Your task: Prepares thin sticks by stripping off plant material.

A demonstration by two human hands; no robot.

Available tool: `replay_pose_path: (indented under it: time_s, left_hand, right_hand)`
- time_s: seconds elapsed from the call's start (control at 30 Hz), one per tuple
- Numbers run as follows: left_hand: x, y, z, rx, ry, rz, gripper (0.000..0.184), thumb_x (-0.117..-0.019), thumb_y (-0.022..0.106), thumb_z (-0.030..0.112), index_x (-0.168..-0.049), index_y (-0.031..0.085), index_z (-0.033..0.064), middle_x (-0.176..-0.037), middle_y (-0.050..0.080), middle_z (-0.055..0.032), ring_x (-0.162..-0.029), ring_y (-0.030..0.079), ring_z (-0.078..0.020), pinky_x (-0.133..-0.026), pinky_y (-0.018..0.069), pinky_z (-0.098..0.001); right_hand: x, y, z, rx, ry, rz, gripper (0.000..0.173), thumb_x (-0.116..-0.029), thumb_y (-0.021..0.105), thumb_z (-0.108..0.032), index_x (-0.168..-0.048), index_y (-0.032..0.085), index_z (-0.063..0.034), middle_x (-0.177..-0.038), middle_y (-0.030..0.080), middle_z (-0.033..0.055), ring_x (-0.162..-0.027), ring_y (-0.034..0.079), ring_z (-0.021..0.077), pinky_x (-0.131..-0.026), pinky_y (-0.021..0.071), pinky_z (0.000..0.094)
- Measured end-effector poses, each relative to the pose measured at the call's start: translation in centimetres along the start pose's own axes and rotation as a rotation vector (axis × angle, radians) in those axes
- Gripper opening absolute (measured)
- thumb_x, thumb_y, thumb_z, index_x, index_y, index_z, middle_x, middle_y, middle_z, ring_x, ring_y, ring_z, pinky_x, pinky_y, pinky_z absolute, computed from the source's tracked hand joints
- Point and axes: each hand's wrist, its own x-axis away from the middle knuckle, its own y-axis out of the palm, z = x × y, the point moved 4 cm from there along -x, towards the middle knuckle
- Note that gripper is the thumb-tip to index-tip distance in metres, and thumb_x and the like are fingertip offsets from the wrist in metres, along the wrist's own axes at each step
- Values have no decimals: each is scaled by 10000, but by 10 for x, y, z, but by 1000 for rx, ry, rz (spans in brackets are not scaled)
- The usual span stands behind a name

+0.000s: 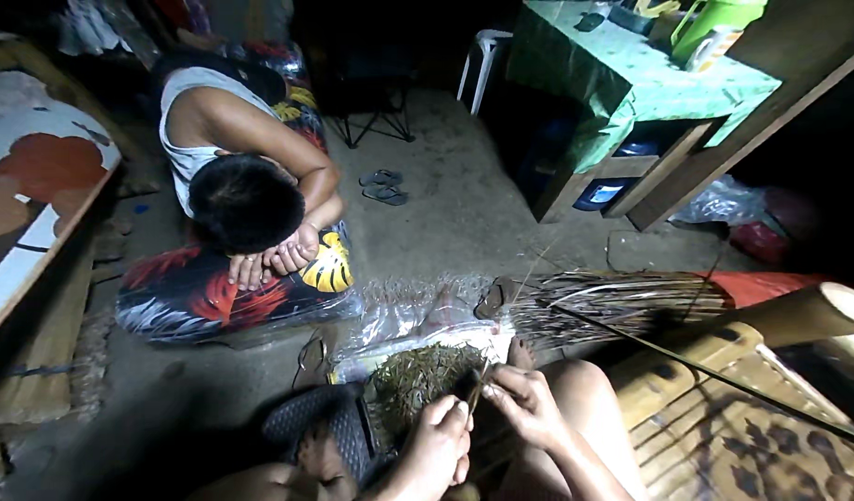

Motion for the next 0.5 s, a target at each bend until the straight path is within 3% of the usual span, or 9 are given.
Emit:
replay_pose_path:
  time_s: [0.1,0.2,0.33,0.43,0.5]
  left_hand:
    - [0,-1,0,-4,-17,-5,261,-1118,340,124,-932,519,84,-605,394,75,-451,383,-2,-442,364,-131]
    - [3,0,-2,-19,-17,-9,262,-1113,345,109,-927,526,78,-599,405,77,-447,390,2,-439,368,-131]
    - [2,0,-2,-36,-23,-14,265,-1116,345,116,-967,554,47,-600,429,64,-456,426,-14,-455,402,-144]
    - [1,0,-2,-47,-18,-25,259,-1119,340,130,-1020,561,37,-609,460,52,-464,465,-25,-467,436,-156]
    - [0,0,-2,-51,-20,-29,245,-1121,342,136,-1042,552,35,-628,504,36,-483,520,-43,-486,484,-175]
  right_hand:
    - [-3,-6,14,-34,87,76,340,-1013,549,-249,-907,725,22,-792,706,21,-746,621,-59,-726,521,131]
    - [-6,-13,20,-186,202,120,282,-1006,533,-202,-977,714,11,-786,664,-87,-671,547,-107,-644,488,115]
    - [-3,-7,15,-511,332,-32,268,-999,539,-182,-1158,705,-44,-769,635,-130,-574,482,-75,-523,422,133]
    - [-4,2,13,-674,374,-71,232,-1026,537,-198,-1129,735,-136,-667,578,-144,-516,447,-66,-469,377,128]
    - [-7,0,14,-678,377,-27,245,-1027,518,-175,-1137,732,-129,-659,568,-145,-510,445,-61,-467,376,130]
